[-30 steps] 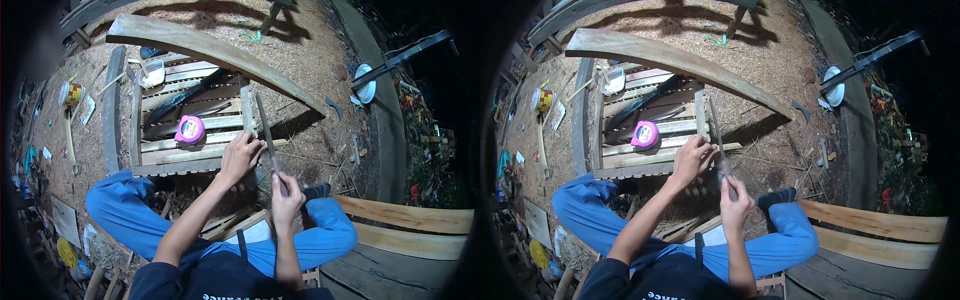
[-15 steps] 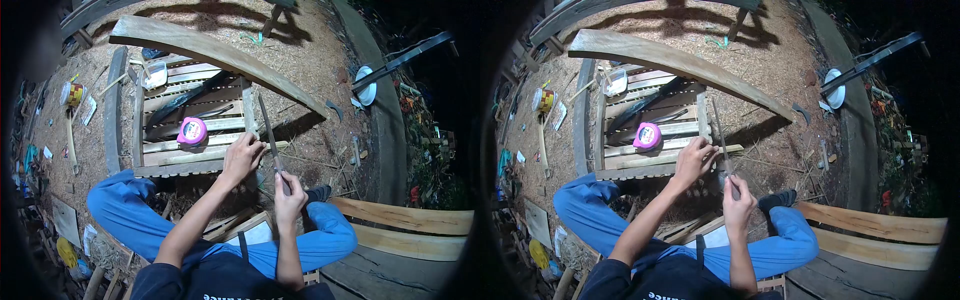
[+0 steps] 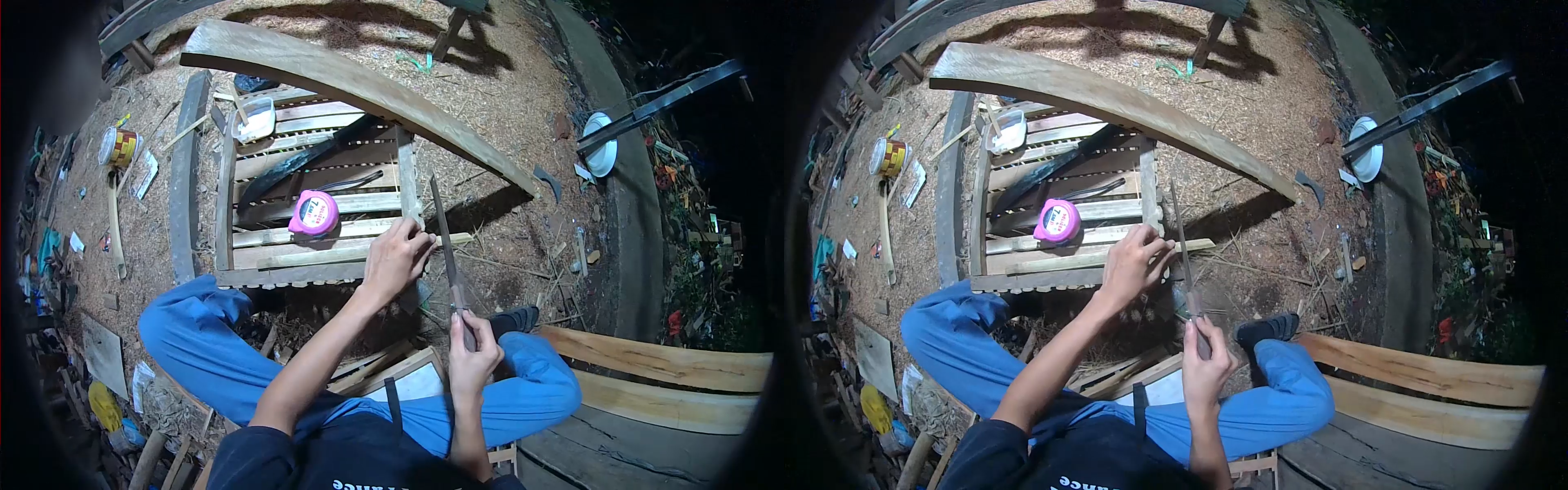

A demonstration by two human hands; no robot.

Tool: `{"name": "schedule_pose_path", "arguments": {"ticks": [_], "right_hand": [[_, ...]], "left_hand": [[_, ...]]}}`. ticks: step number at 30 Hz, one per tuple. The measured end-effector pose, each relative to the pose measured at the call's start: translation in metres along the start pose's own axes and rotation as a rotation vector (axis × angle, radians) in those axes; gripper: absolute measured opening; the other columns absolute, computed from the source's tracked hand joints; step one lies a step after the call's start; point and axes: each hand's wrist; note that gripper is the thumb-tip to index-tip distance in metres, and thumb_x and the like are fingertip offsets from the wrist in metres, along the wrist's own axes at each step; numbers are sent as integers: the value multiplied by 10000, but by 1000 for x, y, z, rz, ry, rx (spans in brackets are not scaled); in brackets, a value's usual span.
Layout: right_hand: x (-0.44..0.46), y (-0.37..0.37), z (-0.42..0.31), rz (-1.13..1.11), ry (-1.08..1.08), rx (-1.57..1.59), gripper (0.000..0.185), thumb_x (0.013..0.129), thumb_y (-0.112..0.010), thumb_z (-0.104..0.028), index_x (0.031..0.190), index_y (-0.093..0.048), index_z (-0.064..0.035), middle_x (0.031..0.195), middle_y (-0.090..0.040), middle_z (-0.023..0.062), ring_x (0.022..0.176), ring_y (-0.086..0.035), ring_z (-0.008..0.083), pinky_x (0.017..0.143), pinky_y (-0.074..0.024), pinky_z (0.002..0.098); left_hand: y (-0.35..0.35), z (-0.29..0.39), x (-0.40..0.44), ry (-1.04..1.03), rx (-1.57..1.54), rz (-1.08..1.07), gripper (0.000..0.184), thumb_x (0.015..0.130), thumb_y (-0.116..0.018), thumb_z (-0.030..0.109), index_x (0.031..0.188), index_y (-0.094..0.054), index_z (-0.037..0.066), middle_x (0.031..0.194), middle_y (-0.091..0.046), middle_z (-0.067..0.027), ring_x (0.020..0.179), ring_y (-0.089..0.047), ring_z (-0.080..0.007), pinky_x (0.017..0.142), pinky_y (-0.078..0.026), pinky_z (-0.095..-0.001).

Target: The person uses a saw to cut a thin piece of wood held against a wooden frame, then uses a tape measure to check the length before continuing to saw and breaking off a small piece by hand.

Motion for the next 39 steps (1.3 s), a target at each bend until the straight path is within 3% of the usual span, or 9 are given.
{"name": "schedule_pose_path", "arguments": {"ticks": [6,8,11,26,28,34,36,38,39], "right_hand": [[19,-8,-8,-67,-16,9,144,958,-788,-37,1044,-745,71,967,-804,141,894,-752,156,811,-596,311],[11,-1,-5,-56,-82,2,146,944,-793,-72,1050,-755,20,1015,-799,197,943,-799,319,849,-612,403],[11,2,-9,-62,-111,2,149,947,-790,-70,1051,-750,29,1006,-799,194,941,-800,316,847,-611,396],[15,-1,-9,-83,-87,36,145,941,-791,-67,1055,-749,13,972,-796,184,903,-801,315,812,-608,396],[3,5,-4,-36,-77,38,135,950,-793,-28,1035,-738,61,929,-793,108,878,-720,111,777,-584,294],[19,-3,-9,-60,-67,88,151,949,-795,-30,1045,-736,70,982,-801,138,903,-741,143,810,-592,311],[14,3,-6,-61,-98,49,156,935,-801,-81,1051,-753,13,994,-803,179,918,-800,309,834,-607,391],[10,4,-4,-52,-96,21,157,933,-804,-83,1048,-753,11,1005,-804,181,931,-800,316,839,-608,398],[10,4,-6,-44,-68,2,153,941,-801,-64,1044,-747,35,981,-803,159,920,-777,239,831,-601,360]], "left_hand": [[-1,-3,-1,6,-1,0,139,893,-823,207,978,-788,102,942,-628,-100,864,-665,-296,702,-558,-425],[1,-2,0,-7,-8,4,147,886,-826,206,998,-798,115,942,-625,-98,863,-664,-294,704,-558,-423],[0,-3,-2,-16,6,-46,246,856,-828,200,1098,-809,160,972,-615,-93,893,-658,-282,720,-561,-418],[2,-2,-3,-21,28,-61,239,868,-797,162,1107,-800,150,979,-628,-91,900,-664,-288,708,-561,-430],[1,-3,0,-23,27,-41,237,870,-797,163,1107,-802,150,978,-628,-90,895,-664,-288,707,-561,-430],[1,-1,-2,-15,20,-40,201,891,-796,186,1086,-794,136,988,-629,-98,901,-666,-300,712,-557,-430],[-1,-3,-3,-11,27,-25,201,893,-799,192,1086,-792,137,985,-630,-99,900,-668,-298,710,-558,-429],[-4,-4,-1,-4,20,-10,201,895,-801,198,1087,-790,138,982,-632,-99,899,-669,-297,709,-558,-428],[-3,-4,0,-5,16,-15,204,897,-803,203,1091,-791,142,978,-632,-99,897,-669,-296,709,-558,-426]]}}
Point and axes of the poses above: each hand's wrist, its own x-axis towards the middle knuckle, its own y-axis out of the back of the hand, z = x × y
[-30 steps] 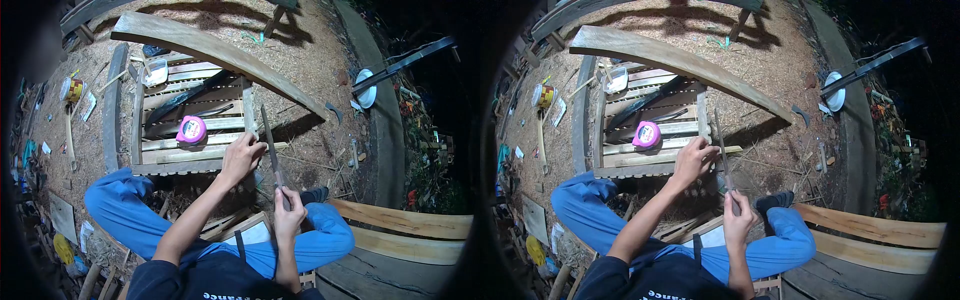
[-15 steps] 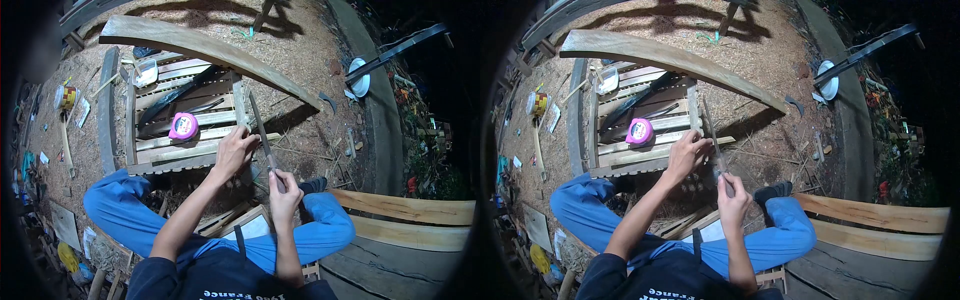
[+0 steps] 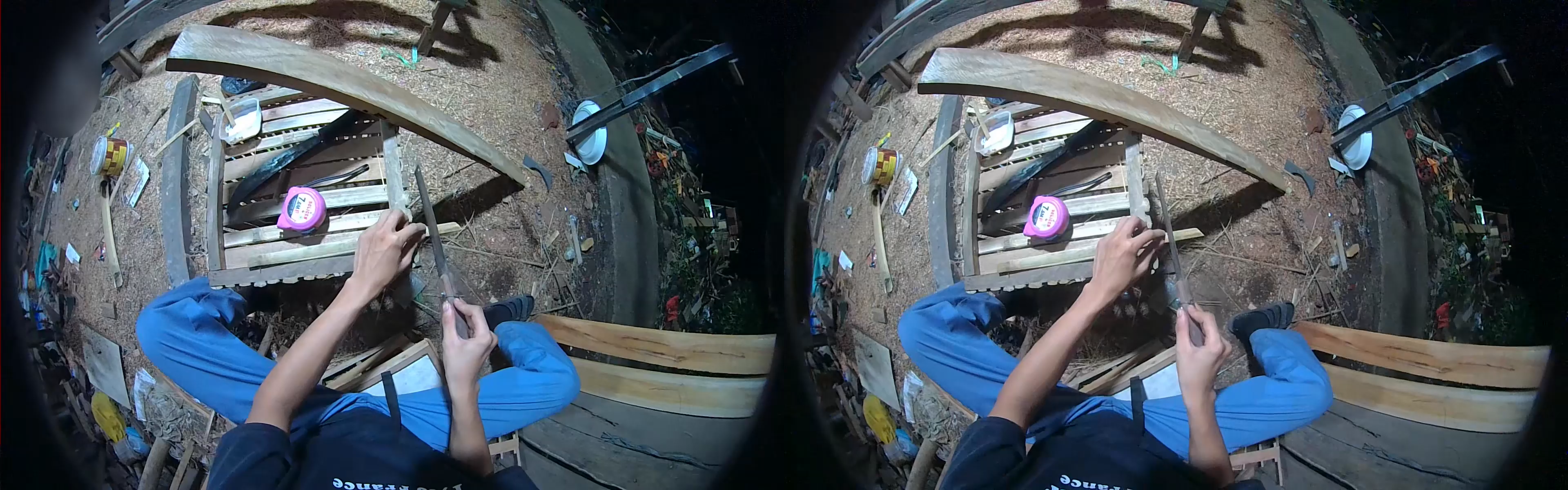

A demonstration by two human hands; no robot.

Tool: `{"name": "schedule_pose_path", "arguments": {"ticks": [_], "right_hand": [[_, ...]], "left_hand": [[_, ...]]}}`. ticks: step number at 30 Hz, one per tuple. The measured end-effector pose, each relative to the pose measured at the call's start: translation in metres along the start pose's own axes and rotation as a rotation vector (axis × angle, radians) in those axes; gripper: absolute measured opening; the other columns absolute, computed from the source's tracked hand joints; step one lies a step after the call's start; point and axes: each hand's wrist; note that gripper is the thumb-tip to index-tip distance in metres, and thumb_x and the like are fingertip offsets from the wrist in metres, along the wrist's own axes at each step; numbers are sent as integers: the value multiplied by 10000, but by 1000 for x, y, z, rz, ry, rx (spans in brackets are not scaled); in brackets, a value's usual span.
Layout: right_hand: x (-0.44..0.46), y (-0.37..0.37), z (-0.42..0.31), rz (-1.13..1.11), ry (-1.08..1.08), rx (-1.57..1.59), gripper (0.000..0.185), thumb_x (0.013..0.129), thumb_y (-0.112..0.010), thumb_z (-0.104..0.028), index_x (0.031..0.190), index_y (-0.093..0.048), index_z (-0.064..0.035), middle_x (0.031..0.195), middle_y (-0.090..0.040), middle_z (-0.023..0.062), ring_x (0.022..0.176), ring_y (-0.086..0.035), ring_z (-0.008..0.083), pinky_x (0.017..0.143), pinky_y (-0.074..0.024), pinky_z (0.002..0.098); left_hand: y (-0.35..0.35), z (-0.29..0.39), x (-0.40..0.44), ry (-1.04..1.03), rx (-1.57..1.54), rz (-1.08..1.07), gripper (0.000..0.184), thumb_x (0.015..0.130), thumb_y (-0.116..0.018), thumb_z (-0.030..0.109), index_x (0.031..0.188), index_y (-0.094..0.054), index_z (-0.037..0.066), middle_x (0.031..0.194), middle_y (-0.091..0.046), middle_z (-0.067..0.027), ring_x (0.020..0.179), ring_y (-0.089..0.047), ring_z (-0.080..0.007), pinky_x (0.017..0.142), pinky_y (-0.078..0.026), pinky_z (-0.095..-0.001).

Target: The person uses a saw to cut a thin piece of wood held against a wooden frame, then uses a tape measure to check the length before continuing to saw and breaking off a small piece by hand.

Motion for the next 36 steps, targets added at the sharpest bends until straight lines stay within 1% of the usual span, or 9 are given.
{"name": "schedule_pose_path", "arguments": {"ticks": [1,2,11,13,19,27,31,33,36], "right_hand": [[-3,0,-2,9,20,-20,150,950,-798,-45,1040,-741,60,957,-801,138,909,-755,162,823,-593,322],[1,0,-3,-3,7,-34,157,947,-804,-52,1040,-742,57,956,-802,133,888,-751,152,812,-592,320],[-7,-3,9,17,-16,37,169,944,-813,-67,1049,-744,47,979,-804,141,886,-745,136,799,-591,314],[7,-5,-4,-26,-17,3,151,947,-784,-63,1055,-742,34,1009,-802,189,926,-804,312,825,-619,392],[-4,0,3,-10,-25,20,160,945,-786,-70,1080,-754,9,1013,-798,185,955,-798,318,857,-608,397],[1,-3,4,-13,28,29,161,944,-796,-91,1041,-736,22,967,-790,194,879,-789,361,789,-604,410],[-10,0,15,21,-11,33,161,930,-808,-73,1041,-739,20,979,-801,187,907,-802,323,805,-611,401],[6,-5,3,-10,-8,-7,171,939,-812,-47,1047,-738,63,966,-798,141,904,-741,139,819,-595,308],[10,-1,0,-42,-21,57,169,945,-807,-51,1043,-732,65,980,-800,150,932,-754,157,841,-599,320]], "left_hand": [[0,1,-2,-1,-5,-13,206,899,-805,207,1095,-792,146,975,-633,-99,895,-668,-295,708,-558,-424],[1,3,-3,16,-12,-21,209,896,-807,208,1098,-796,156,977,-633,-99,892,-670,-291,709,-560,-419],[5,5,-1,13,2,-60,227,880,-791,169,1102,-792,123,976,-614,-113,934,-658,-299,743,-565,-432],[5,6,-4,27,-8,-75,221,881,-788,165,1098,-797,131,976,-613,-110,936,-659,-295,746,-566,-430],[5,6,0,9,-8,-20,195,876,-807,169,1070,-816,153,949,-620,-93,883,-669,-288,716,-564,-425],[4,5,0,36,-22,-13,169,912,-801,202,1063,-798,128,959,-648,-87,887,-680,-282,720,-569,-414],[1,6,-1,38,-29,10,166,920,-805,217,1059,-793,127,950,-646,-85,874,-679,-284,716,-563,-415],[3,8,-1,32,-29,15,178,917,-810,222,1063,-792,122,946,-646,-86,869,-679,-285,713,-562,-414],[4,5,-1,26,-38,20,169,911,-813,218,1048,-802,121,941,-648,-85,868,-680,-284,713,-564,-414]]}}
Point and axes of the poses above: each hand's wrist, its own x-axis towards the middle knuckle, its own y-axis out of the back of the hand, z = x × y
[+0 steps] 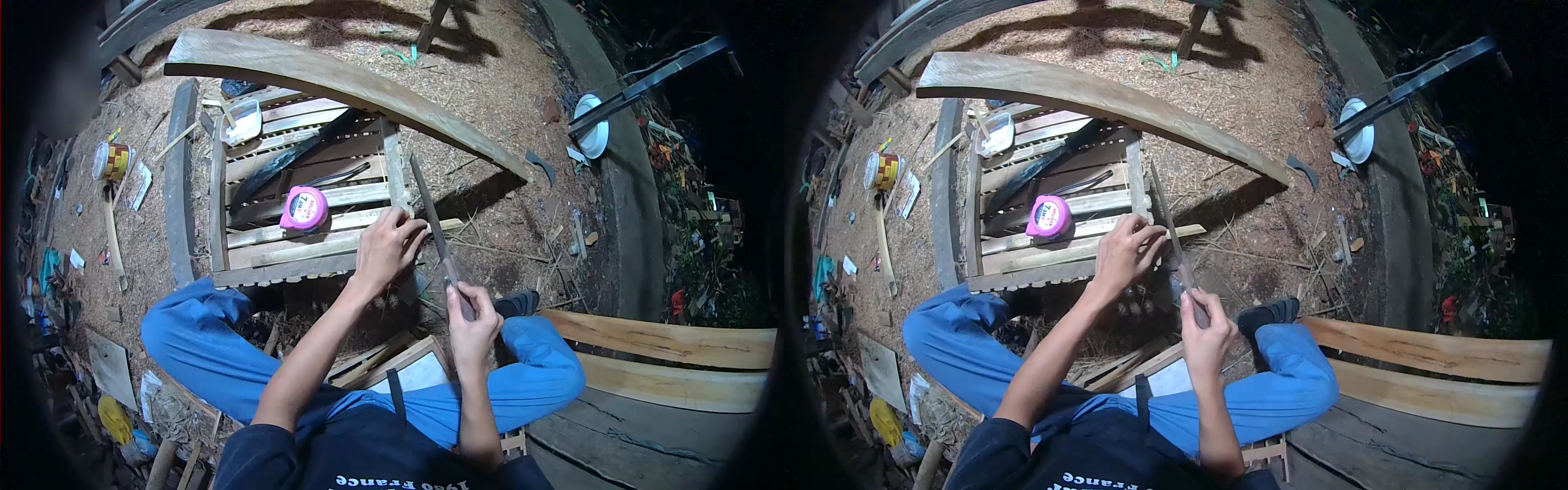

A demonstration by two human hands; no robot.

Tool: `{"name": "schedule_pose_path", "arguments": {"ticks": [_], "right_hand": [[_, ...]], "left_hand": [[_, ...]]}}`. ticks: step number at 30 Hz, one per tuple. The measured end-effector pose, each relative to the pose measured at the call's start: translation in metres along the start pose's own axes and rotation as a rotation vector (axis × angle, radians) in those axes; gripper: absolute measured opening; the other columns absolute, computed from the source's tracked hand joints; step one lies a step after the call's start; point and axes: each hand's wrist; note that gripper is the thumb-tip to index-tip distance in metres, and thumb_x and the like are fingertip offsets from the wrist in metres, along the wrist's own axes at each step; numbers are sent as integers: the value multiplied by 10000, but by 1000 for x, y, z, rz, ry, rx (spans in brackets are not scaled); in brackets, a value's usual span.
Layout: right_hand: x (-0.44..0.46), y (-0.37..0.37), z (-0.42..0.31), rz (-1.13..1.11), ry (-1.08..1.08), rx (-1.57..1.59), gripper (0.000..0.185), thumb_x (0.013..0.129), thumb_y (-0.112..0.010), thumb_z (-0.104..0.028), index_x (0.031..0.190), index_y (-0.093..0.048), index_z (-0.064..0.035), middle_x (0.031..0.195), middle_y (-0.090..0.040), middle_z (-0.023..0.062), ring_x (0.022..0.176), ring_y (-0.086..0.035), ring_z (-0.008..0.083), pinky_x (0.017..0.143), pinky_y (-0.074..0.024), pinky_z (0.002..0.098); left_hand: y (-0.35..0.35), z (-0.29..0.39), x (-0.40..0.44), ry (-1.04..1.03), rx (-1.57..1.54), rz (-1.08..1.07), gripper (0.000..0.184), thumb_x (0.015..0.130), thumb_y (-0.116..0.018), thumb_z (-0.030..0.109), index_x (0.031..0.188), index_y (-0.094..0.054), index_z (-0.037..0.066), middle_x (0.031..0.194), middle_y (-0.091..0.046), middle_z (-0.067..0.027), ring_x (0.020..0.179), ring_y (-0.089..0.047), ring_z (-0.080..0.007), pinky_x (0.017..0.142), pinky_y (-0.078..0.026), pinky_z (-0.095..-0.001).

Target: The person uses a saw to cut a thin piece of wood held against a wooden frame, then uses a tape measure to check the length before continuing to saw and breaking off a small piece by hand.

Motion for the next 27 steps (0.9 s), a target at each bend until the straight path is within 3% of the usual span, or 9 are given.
{"name": "schedule_pose_path", "arguments": {"ticks": [1,2,3,5,11,13,17,27], "right_hand": [[-3,4,2,-5,1,-27,165,948,-804,-50,1042,-730,64,983,-801,151,940,-757,160,845,-600,323],[-7,5,1,9,-5,-15,170,939,-802,-92,1048,-740,23,1000,-797,196,941,-802,316,840,-609,395],[-5,5,2,8,0,-19,170,939,-802,-92,1048,-740,23,1000,-797,196,941,-802,316,840,-609,395],[-11,3,4,22,23,-78,157,953,-798,-49,1039,-728,62,984,-801,147,934,-759,165,843,-596,318],[-7,3,1,-5,31,-20,148,951,-796,-40,1042,-732,58,960,-799,131,901,-729,121,812,-591,307],[-15,9,5,19,15,-7,151,938,-797,-76,1044,-739,15,986,-795,201,910,-804,320,794,-609,399],[1,-1,5,-5,2,-47,155,935,-797,-60,1051,-739,24,987,-801,198,915,-804,297,810,-611,393],[0,-2,0,18,-9,-56,142,937,-795,-84,1039,-747,3,992,-794,196,929,-800,337,817,-612,406]], "left_hand": [[-1,0,0,1,-1,8,169,911,-813,218,1048,-802,121,941,-648,-85,868,-680,-284,713,-564,-414],[-1,1,0,2,7,5,171,909,-814,217,1052,-806,125,942,-649,-83,869,-681,-282,713,-566,-414],[-1,1,1,5,15,1,173,906,-816,216,1056,-810,130,943,-651,-81,869,-682,-280,713,-568,-413],[-2,1,-1,-4,27,-10,184,902,-818,213,1069,-815,136,948,-655,-78,871,-684,-276,707,-572,-408],[0,0,0,-4,24,-15,180,901,-814,208,1069,-816,140,950,-645,-82,881,-677,-277,728,-565,-419],[-1,1,2,8,11,-11,179,901,-814,204,1065,-816,132,945,-640,-82,879,-673,-278,728,-564,-421],[-3,0,-2,7,17,-17,177,901,-815,207,1060,-817,130,952,-644,-93,886,-672,-284,735,-567,-420],[-5,-2,-2,-10,10,25,136,892,-827,182,1010,-818,114,944,-657,-92,859,-678,-284,697,-567,-422]]}}
Point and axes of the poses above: each hand's wrist, its own x-axis towards the middle knuckle, its own y-axis out of the back of the hand, z = x × y
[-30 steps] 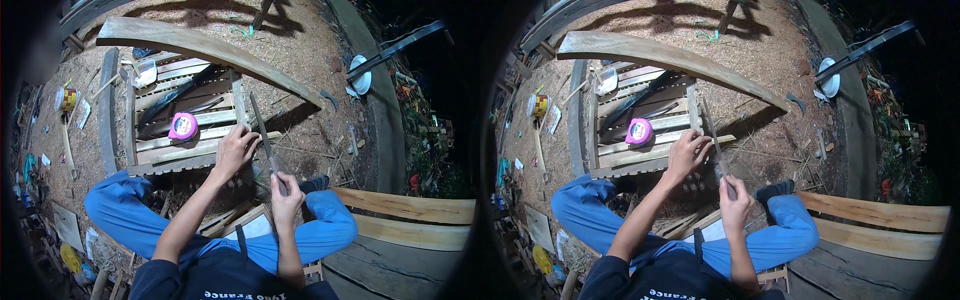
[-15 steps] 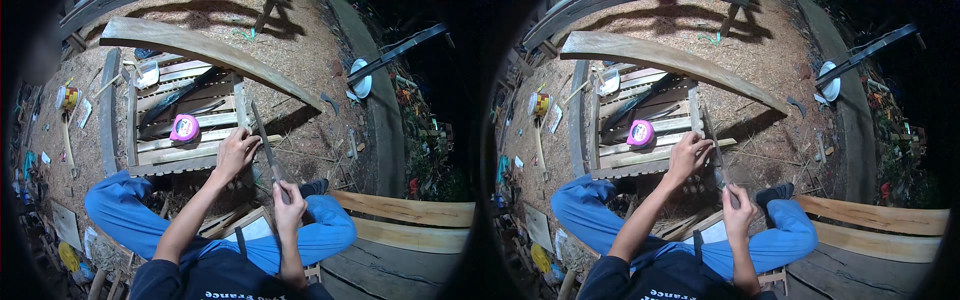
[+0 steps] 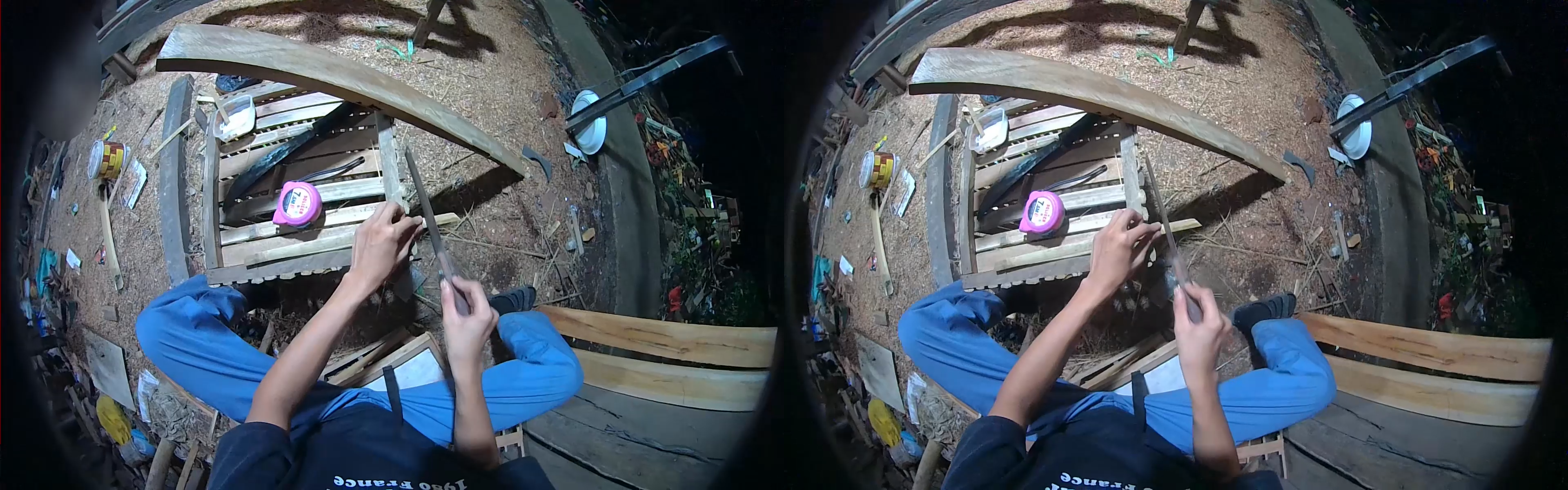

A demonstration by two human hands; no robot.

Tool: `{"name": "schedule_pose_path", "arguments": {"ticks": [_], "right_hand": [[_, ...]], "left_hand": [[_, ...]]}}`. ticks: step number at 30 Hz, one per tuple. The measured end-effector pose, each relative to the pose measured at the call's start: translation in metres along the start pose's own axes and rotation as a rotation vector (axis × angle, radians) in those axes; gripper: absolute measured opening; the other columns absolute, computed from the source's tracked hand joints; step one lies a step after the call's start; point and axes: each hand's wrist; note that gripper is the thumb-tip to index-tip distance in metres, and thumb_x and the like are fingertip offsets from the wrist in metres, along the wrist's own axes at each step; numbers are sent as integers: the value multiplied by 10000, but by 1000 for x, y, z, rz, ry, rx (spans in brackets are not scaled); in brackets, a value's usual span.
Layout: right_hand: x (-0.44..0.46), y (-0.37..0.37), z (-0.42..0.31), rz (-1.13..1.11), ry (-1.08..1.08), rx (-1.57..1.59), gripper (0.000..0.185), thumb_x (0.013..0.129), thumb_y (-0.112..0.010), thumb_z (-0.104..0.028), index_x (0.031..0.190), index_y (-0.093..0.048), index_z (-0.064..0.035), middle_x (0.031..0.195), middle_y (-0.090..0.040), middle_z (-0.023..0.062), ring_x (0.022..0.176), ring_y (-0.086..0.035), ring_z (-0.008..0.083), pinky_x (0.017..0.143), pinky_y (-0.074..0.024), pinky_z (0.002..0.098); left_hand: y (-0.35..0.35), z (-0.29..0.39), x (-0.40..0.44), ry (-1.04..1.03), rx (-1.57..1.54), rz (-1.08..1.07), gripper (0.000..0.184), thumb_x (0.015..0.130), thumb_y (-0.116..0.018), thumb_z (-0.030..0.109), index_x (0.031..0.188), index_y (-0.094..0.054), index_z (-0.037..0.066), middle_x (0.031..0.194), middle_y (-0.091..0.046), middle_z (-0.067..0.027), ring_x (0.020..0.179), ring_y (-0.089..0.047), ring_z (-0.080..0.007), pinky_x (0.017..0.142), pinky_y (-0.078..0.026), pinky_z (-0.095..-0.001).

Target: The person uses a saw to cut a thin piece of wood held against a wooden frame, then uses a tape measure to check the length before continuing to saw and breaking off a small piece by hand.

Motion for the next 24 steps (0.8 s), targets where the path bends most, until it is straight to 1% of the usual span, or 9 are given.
{"name": "schedule_pose_path", "arguments": {"ticks": [2,4,7,11,16,18,20,22,24], "right_hand": [[9,-8,-5,-10,41,29,146,940,-793,-89,1046,-749,1,987,-792,197,924,-799,344,813,-610,406],[2,-2,0,-26,65,5,158,941,-793,-92,1057,-744,3,985,-792,195,914,-799,341,813,-608,401],[-20,7,19,11,22,55,151,952,-788,-94,1048,-738,11,960,-788,196,884,-801,315,787,-605,400],[5,-8,-9,-3,55,14,129,954,-785,-85,1027,-735,10,927,-782,205,847,-794,335,746,-596,404],[-15,9,6,-6,124,-19,138,955,-784,-83,1029,-733,22,940,-783,210,871,-796,347,766,-603,408],[-25,16,5,29,79,6,142,956,-783,-80,1024,-729,31,953,-784,216,884,-798,347,780,-607,404],[-18,7,11,37,94,-25,143,962,-777,-76,1029,-722,37,960,-782,221,888,-798,347,781,-608,403],[9,-9,-6,-41,32,66,145,961,-773,-73,1045,-720,33,964,-783,218,896,-799,347,785,-609,404],[15,-12,-7,-46,52,90,149,962,-771,-73,1058,-718,28,966,-782,218,912,-798,350,785,-608,408]], "left_hand": [[3,0,-1,22,-19,-45,160,914,-798,197,1029,-804,86,967,-633,-120,897,-665,-314,740,-558,-444],[1,-2,0,3,9,-20,140,894,-814,171,1020,-814,108,944,-655,-94,862,-677,-288,699,-563,-425],[0,-1,1,-9,0,-4,131,898,-809,169,1010,-810,101,942,-651,-97,856,-673,-292,699,-559,-430],[1,1,1,-8,6,-12,119,922,-803,195,935,-792,77,932,-643,-92,835,-661,-294,694,-551,-440],[-2,-4,2,2,5,5,121,925,-803,197,950,-792,79,927,-642,-87,844,-663,-292,692,-550,-436],[0,-1,1,-6,-15,-6,118,918,-806,192,948,-793,78,934,-646,-89,858,-664,-293,694,-551,-434],[2,1,2,-17,15,-11,116,907,-809,183,957,-795,79,945,-650,-92,869,-665,-297,691,-552,-434],[0,0,1,-22,5,-9,128,900,-812,183,976,-798,80,959,-654,-96,875,-659,-302,704,-552,-435],[1,-3,1,-10,21,-38,131,900,-814,183,982,-797,83,965,-655,-97,876,-648,-301,717,-548,-437]]}}
Point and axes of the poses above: each hand's wrist, its own x-axis towards the middle knuckle, its own y-axis out of the back of the hand, z = x × y
